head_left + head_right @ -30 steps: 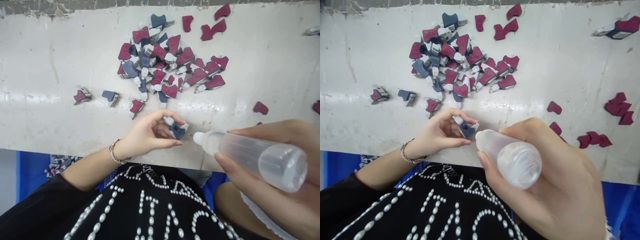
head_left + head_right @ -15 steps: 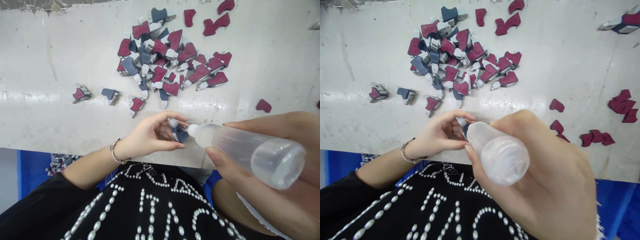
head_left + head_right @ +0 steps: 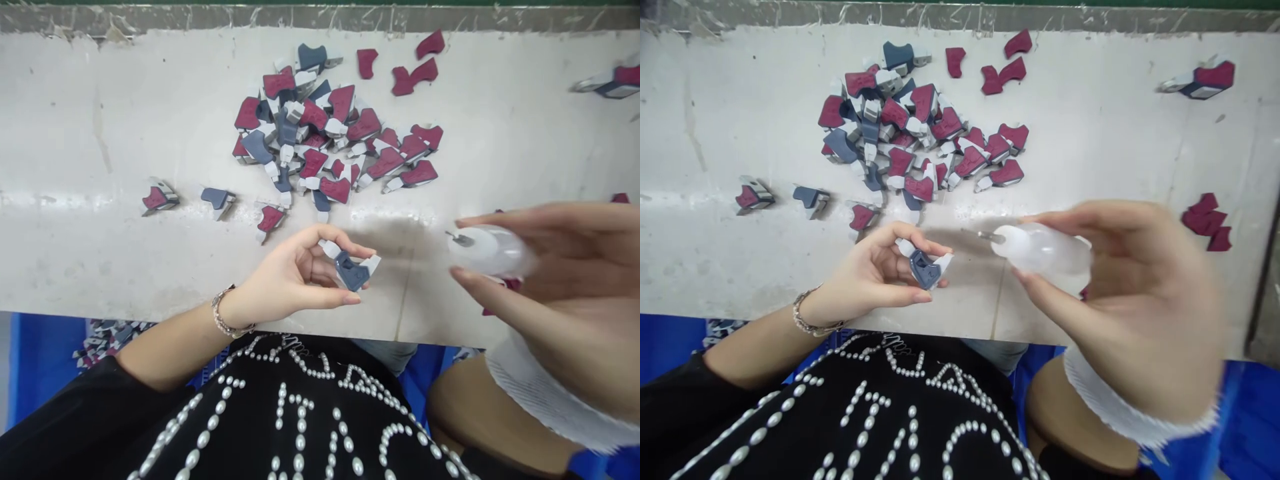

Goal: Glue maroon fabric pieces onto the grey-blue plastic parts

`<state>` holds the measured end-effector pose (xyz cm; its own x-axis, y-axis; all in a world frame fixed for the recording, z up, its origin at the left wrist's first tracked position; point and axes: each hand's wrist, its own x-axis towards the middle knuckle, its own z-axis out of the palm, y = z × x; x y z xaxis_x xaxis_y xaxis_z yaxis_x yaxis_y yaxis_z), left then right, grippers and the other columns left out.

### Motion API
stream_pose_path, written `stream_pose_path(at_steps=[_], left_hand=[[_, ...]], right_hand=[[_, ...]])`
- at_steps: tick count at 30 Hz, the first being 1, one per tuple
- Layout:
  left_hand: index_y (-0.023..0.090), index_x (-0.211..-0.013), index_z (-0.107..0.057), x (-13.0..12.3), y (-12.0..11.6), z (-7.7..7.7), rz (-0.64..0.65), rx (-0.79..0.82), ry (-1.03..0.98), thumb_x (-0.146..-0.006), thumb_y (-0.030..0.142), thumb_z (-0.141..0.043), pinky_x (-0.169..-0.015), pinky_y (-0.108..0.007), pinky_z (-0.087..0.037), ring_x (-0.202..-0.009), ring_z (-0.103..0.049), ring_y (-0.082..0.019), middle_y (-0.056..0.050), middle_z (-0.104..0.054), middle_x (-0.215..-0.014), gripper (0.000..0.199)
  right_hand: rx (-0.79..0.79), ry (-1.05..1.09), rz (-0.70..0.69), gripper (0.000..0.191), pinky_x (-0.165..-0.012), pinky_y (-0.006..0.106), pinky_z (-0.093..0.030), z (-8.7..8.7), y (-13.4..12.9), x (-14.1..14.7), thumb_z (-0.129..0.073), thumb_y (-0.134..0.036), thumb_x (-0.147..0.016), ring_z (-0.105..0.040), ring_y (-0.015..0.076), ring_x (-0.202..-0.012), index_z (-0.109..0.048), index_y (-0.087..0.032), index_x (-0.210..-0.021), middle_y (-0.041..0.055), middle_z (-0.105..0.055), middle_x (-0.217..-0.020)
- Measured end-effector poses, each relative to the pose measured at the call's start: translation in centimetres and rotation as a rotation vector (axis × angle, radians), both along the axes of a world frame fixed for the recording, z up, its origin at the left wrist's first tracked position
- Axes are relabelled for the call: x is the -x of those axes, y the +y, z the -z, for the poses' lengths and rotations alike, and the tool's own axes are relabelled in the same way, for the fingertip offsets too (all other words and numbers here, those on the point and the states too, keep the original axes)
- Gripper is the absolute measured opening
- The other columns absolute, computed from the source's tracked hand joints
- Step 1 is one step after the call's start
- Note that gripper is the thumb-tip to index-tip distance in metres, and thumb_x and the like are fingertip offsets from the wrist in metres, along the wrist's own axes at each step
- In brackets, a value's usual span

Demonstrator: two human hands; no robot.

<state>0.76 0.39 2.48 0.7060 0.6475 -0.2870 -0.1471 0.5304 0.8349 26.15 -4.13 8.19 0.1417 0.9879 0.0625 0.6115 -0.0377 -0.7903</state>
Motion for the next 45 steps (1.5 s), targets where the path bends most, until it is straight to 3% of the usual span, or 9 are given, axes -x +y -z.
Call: stream_pose_path(at_steps=[3, 8, 11, 16, 22, 28, 32, 38, 45], left_hand=[[0.02, -0.103, -0.055, 0.0, 0.0, -0.3, -0.005, -0.03, 0.08, -0.074, 0.01, -0.081, -0.073, -0.022, -0.065, -0.082, -0.076, -0.013, -0.007, -0.07, -0.125, 0.041], [0.02, -0.093, -0.059, -0.1, 0.0, -0.5, -0.053, -0.189, 0.263, -0.065, 0.013, -0.088, -0.061, -0.014, -0.062, -0.072, -0.072, -0.009, -0.004, -0.074, -0.113, 0.04], [0.019, -0.088, -0.061, -0.2, -0.1, -0.5, -0.06, -0.268, 0.3, -0.064, 0.017, -0.089, -0.059, -0.014, -0.062, -0.08, -0.074, -0.012, -0.005, -0.075, -0.109, 0.037], [0.018, -0.085, -0.058, -0.3, -0.5, 0.0, -0.029, -0.338, 0.339, -0.066, 0.024, -0.088, -0.072, -0.02, -0.065, -0.086, -0.074, -0.015, -0.003, -0.073, -0.098, 0.036], [0.018, -0.092, -0.062, -0.4, -0.8, 0.8, 0.03, -0.572, 0.387, -0.073, 0.027, -0.083, -0.077, -0.024, -0.066, -0.091, -0.074, -0.016, -0.004, -0.074, -0.098, 0.029], [0.017, -0.098, -0.063, -0.3, -0.8, 0.9, -0.068, -0.595, 0.353, -0.079, 0.025, -0.078, -0.075, -0.023, -0.066, -0.101, -0.073, -0.018, -0.008, -0.073, -0.106, 0.026], [0.017, -0.096, -0.061, -0.3, -0.9, 1.1, -0.115, -0.689, 0.323, -0.08, 0.025, -0.078, -0.078, -0.024, -0.065, -0.108, -0.071, -0.02, -0.011, -0.073, -0.11, 0.025], [0.018, -0.09, -0.062, -0.5, -0.7, 1.6, -0.192, -0.789, 0.315, -0.078, 0.024, -0.08, -0.083, -0.032, -0.062, -0.104, -0.071, -0.02, -0.01, -0.072, -0.106, 0.023], [0.019, -0.09, -0.062, -0.7, -0.6, 1.8, -0.288, -0.989, 0.356, -0.075, 0.021, -0.082, -0.077, -0.027, -0.059, -0.088, -0.068, -0.014, -0.004, -0.069, -0.093, 0.024]], right_hand=[[-0.01, 0.139, -0.091, 0.04, -0.098, 0.042, -0.053, 1.7, 1.2, 2.0, -0.08, -0.015, -0.077, -0.066, 0.024, -0.109, -0.066, -0.022, -0.114, 0.0065, -0.071, -0.114], [0.115, 0.224, -0.18, 0.034, -0.097, 0.036, -0.053, 4.0, 1.9, 2.8, -0.075, -0.014, -0.081, -0.065, 0.0195, -0.112, -0.058, -0.025, -0.109, 0.0015, -0.069, -0.118], [0.177, 0.091, -0.137, 0.047, -0.099, 0.039, -0.051, 3.9, 0.7, 0.7, -0.077, -0.023, -0.082, -0.063, 0.0212, -0.116, -0.055, -0.027, -0.124, 0.0032, -0.067, -0.124], [0.228, -0.307, 0.253, 0.03, -0.067, 0.038, -0.051, 4.0, -0.5, -5.3, -0.068, -0.037, -0.088, -0.065, 0.0241, -0.084, -0.065, -0.024, -0.115, 0.0104, -0.071, -0.106], [0.322, -0.347, 0.188, 0.013, -0.063, 0.035, -0.046, 4.6, 1.8, -7.8, -0.073, -0.033, -0.082, -0.062, 0.0209, -0.069, -0.072, -0.024, -0.092, 0.0085, -0.072, -0.084], [0.39, -0.343, 0.219, 0.02, -0.065, 0.037, -0.049, 2.0, 0.6, -4.9, -0.071, -0.04, -0.085, -0.068, 0.023, -0.074, -0.076, -0.025, -0.097, 0.007, -0.077, -0.088], [0.417, -0.13, 0.137, 0.027, -0.067, 0.038, -0.057, 0.8, -1.8, -2.0, -0.073, -0.046, -0.082, -0.071, 0.024, -0.075, -0.075, -0.03, -0.104, 0.0034, -0.077, -0.088], [0.522, 0.328, -0.108, 0.013, -0.071, 0.031, -0.062, 0.6, -2.7, 2.1, -0.069, -0.04, -0.088, -0.074, 0.0197, -0.082, -0.069, -0.027, -0.09, 0.0013, -0.077, -0.092], [0.467, 0.316, -0.237, 0.014, -0.054, 0.023, -0.049, 0.8, -1.0, 4.5, -0.069, -0.036, -0.089, -0.06, 0.0122, -0.061, -0.072, -0.026, -0.08, -0.002, -0.07, -0.072]])
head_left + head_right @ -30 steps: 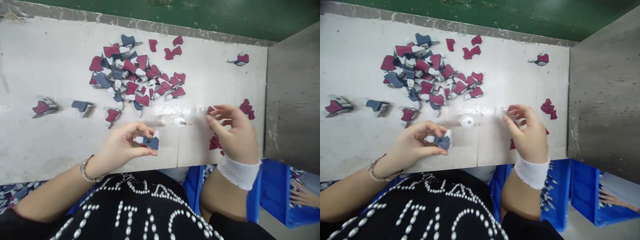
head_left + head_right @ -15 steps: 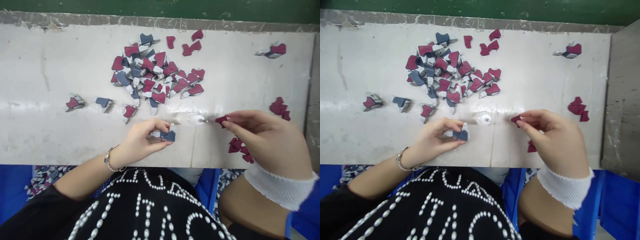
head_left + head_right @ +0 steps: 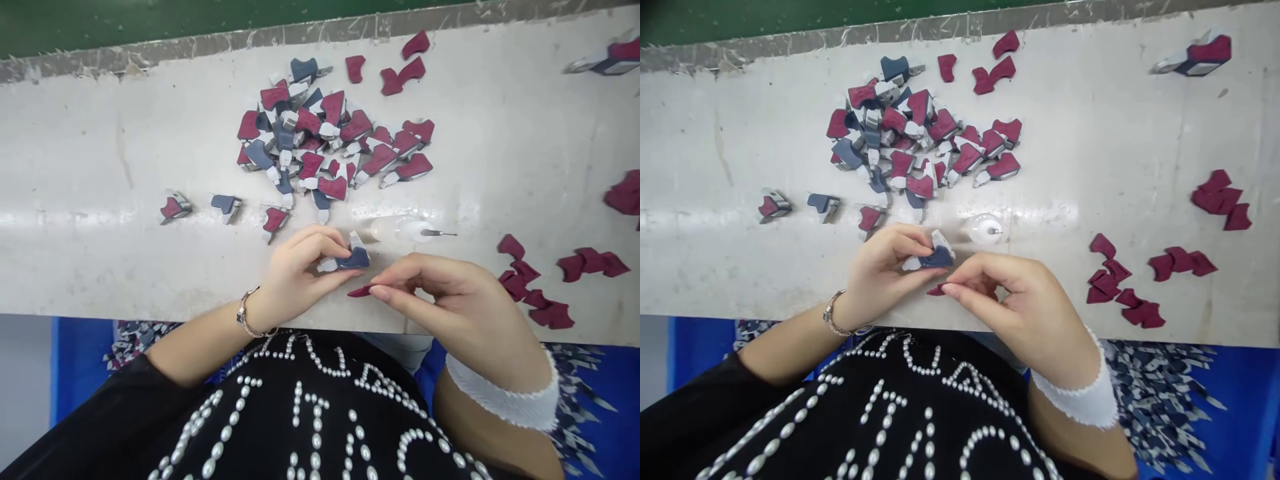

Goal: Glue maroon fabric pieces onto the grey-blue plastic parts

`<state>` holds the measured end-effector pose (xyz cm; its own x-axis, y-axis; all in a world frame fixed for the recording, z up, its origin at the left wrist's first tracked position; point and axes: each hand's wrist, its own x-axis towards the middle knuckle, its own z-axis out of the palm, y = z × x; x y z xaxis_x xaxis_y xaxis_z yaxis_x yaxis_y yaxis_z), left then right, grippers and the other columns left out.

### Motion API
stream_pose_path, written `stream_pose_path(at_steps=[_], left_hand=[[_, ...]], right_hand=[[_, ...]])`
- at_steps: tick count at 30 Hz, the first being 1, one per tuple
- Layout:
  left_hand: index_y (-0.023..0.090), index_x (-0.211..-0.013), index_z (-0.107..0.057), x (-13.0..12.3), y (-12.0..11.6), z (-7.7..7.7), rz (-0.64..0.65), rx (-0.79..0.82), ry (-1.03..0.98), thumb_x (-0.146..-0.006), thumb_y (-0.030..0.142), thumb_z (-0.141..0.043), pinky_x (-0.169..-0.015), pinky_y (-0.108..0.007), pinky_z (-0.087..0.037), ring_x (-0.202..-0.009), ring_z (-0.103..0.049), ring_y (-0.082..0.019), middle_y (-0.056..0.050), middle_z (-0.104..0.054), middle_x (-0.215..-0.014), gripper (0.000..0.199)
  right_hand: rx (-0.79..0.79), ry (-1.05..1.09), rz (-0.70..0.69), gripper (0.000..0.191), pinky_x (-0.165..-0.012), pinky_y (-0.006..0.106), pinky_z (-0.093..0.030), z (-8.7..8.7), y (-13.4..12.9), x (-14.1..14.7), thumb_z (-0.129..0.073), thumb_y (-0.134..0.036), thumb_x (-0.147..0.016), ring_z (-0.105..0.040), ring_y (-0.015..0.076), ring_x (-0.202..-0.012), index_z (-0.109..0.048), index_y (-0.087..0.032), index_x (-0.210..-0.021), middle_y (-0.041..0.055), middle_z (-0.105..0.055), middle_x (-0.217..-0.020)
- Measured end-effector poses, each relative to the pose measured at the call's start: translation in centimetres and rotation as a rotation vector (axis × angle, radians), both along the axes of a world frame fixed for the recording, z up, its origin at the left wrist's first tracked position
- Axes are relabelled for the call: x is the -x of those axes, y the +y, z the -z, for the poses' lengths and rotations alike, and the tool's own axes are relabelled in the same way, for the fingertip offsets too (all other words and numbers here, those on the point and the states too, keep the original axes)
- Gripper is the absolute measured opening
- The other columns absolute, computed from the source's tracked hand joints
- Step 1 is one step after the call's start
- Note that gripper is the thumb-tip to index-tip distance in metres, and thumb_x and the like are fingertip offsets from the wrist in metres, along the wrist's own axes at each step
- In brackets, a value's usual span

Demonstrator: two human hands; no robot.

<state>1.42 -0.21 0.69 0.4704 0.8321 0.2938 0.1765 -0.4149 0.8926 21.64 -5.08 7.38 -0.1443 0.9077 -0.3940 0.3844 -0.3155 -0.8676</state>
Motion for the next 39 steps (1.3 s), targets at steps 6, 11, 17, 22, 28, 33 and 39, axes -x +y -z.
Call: stream_pose_path(at_steps=[6, 11, 17, 22, 28, 33, 39], left_hand=[[0.019, -0.094, -0.063, 0.0, -0.1, -0.3, 0.066, 0.019, -0.056, -0.078, 0.022, -0.08, -0.078, -0.028, -0.06, -0.089, -0.069, -0.015, -0.005, -0.069, -0.092, 0.023], [0.021, -0.093, -0.065, -0.1, -0.1, -0.6, 0.09, -0.021, -0.016, -0.08, 0.029, -0.078, -0.079, -0.03, -0.06, -0.086, -0.07, -0.015, -0.004, -0.072, -0.091, 0.021], [0.021, -0.092, -0.065, -0.2, 0.0, -0.7, 0.1, -0.052, -0.037, -0.079, 0.032, -0.08, -0.074, -0.028, -0.06, -0.082, -0.07, -0.015, -0.004, -0.071, -0.088, 0.022], [0.019, -0.091, -0.065, -0.2, 0.1, -0.8, 0.129, -0.045, -0.057, -0.077, 0.027, -0.081, -0.074, -0.027, -0.06, -0.08, -0.069, -0.014, -0.004, -0.07, -0.086, 0.023], [0.021, -0.09, -0.065, -0.3, 0.2, -1.1, 0.202, -0.006, -0.116, -0.076, 0.031, -0.082, -0.07, -0.026, -0.061, -0.078, -0.071, -0.014, -0.002, -0.072, -0.084, 0.025], [0.02, -0.088, -0.065, -0.3, 0.2, -1.3, 0.217, 0.031, -0.161, -0.073, 0.031, -0.084, -0.068, -0.023, -0.061, -0.077, -0.071, -0.013, -0.002, -0.072, -0.083, 0.027], [0.021, -0.087, -0.066, 0.0, 0.2, -1.4, 0.229, -0.016, -0.13, -0.073, 0.031, -0.084, -0.067, -0.022, -0.062, -0.075, -0.072, -0.012, -0.001, -0.074, -0.083, 0.025]], right_hand=[[0.062, 0.047, 0.079, 0.013, -0.049, 0.023, -0.044, 0.3, 0.3, 0.1, -0.069, -0.034, -0.089, -0.057, 0.0123, -0.058, -0.069, -0.024, -0.082, -0.0021, -0.068, -0.07], [0.081, 0.05, 0.074, 0.008, -0.051, 0.022, -0.043, 0.2, 0.2, 0.0, -0.073, -0.027, -0.086, -0.055, 0.0107, -0.06, -0.068, -0.024, -0.08, -0.0041, -0.066, -0.071], [0.062, 0.02, 0.082, 0.008, -0.051, 0.021, -0.042, 0.2, 0.2, 0.0, -0.073, -0.027, -0.085, -0.055, 0.0099, -0.06, -0.067, -0.025, -0.08, -0.0055, -0.066, -0.071], [0.058, -0.002, 0.08, 0.011, -0.052, 0.023, -0.043, 0.1, 0.1, -0.1, -0.074, -0.029, -0.085, -0.056, 0.0113, -0.061, -0.067, -0.024, -0.077, -0.0039, -0.067, -0.072], [0.094, 0.057, 0.029, 0.014, -0.054, 0.025, -0.045, 0.1, -0.1, -0.6, -0.07, -0.035, -0.088, -0.056, 0.0135, -0.063, -0.064, -0.024, -0.083, -0.0028, -0.062, -0.072], [0.112, 0.158, -0.094, 0.012, -0.063, 0.027, -0.048, 0.1, -0.1, -0.5, -0.062, -0.034, -0.093, -0.059, 0.0163, -0.074, -0.064, -0.024, -0.087, -0.0014, -0.063, -0.077], [0.058, 0.137, -0.056, 0.018, -0.053, 0.025, -0.039, 0.2, -0.3, 0.0, -0.062, -0.033, -0.093, -0.047, 0.0118, -0.06, -0.06, -0.022, -0.079, -0.0042, -0.052, -0.065]])
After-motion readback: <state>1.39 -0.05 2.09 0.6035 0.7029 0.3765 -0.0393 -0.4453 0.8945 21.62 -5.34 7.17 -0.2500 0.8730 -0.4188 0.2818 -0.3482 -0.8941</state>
